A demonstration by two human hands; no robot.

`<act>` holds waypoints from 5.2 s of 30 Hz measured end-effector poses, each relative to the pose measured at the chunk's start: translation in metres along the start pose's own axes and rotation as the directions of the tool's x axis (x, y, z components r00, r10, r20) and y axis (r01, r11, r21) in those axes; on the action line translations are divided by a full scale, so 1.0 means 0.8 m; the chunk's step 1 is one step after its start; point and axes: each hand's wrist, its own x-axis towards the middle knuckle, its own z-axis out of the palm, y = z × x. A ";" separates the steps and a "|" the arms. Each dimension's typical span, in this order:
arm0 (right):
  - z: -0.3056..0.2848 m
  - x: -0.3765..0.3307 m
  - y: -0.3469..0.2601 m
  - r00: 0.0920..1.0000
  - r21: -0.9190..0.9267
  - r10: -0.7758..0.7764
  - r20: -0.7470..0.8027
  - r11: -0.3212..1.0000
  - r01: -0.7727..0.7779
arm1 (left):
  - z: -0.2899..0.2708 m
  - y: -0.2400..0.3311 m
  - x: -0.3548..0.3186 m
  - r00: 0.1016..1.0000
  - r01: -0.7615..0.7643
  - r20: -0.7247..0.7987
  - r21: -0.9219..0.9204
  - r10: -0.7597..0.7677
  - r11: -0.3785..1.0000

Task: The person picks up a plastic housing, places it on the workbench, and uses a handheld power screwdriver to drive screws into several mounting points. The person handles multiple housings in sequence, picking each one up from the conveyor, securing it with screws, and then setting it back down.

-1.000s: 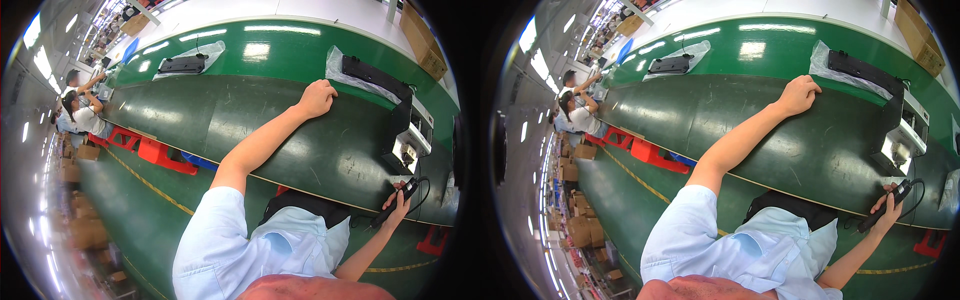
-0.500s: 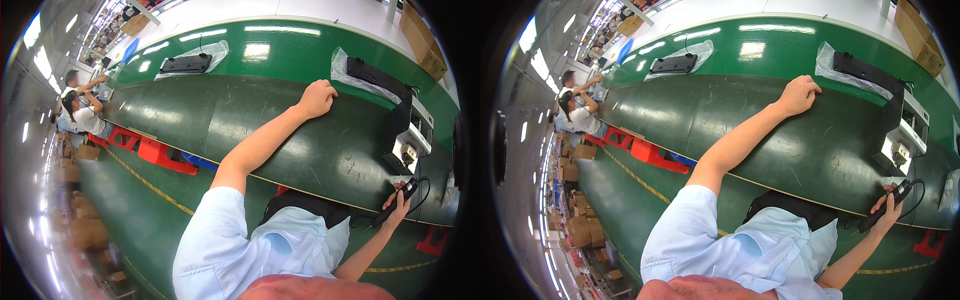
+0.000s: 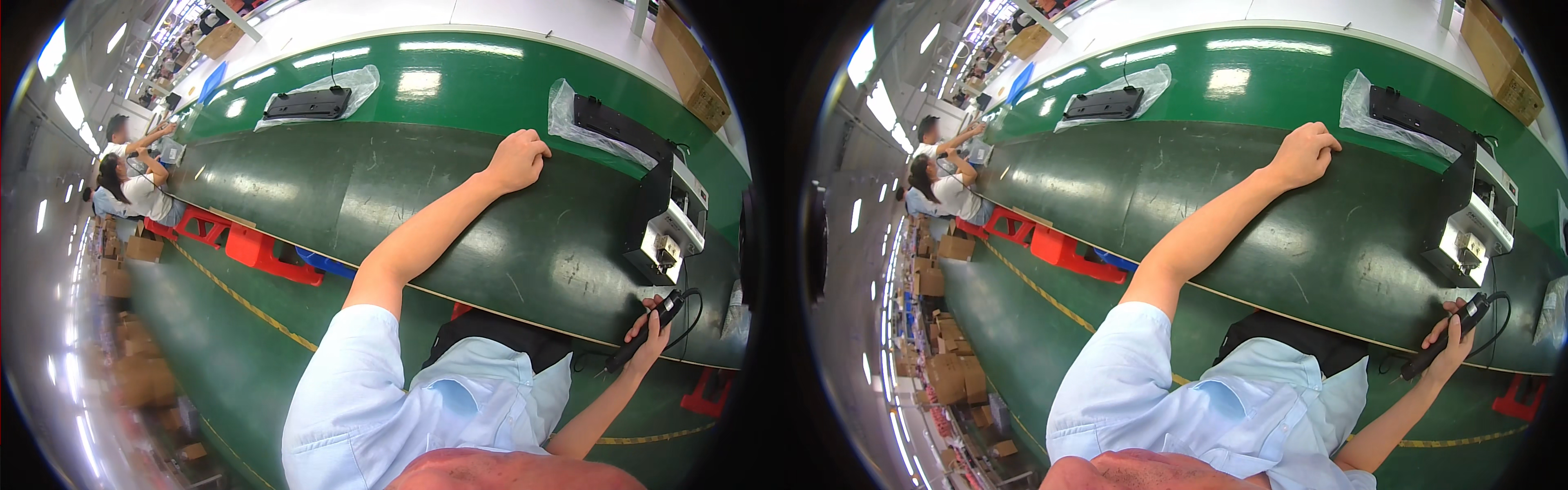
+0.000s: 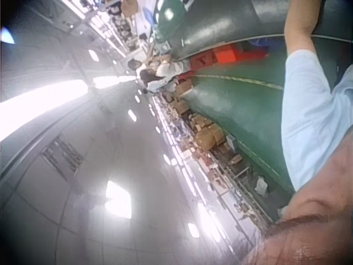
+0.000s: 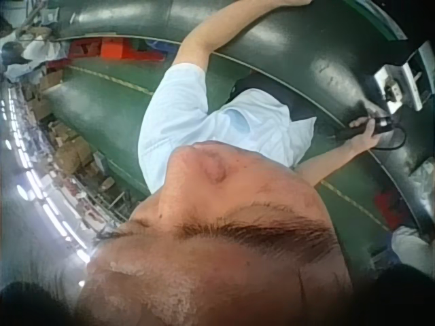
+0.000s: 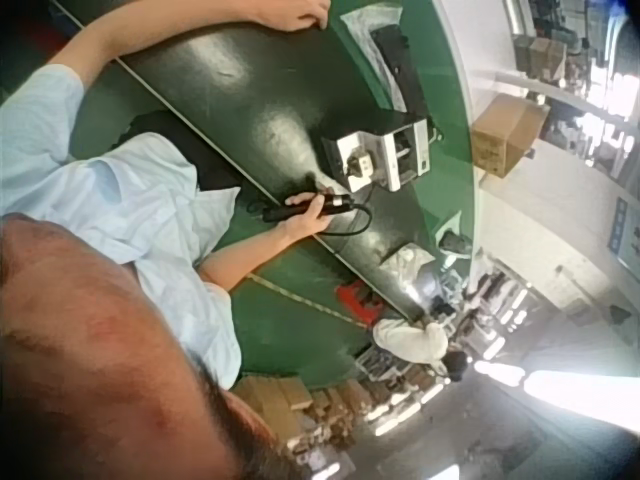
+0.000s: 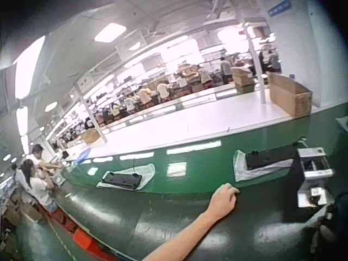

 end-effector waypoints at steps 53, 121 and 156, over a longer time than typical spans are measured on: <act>0.009 -0.004 -0.016 0.996 0.100 0.016 0.091 0.995 -0.025 | -0.140 -0.167 0.056 0.921 0.097 0.276 0.520 -0.275 0.849; 0.039 -0.011 -0.151 0.828 0.398 -0.542 0.143 0.798 0.454 | 0.046 0.238 -0.106 0.852 -0.399 0.360 -0.024 0.380 0.917; 0.121 0.100 -0.134 0.693 0.246 -0.721 0.026 0.676 0.695 | 0.028 0.256 -0.073 0.813 -0.410 0.463 0.025 0.353 0.912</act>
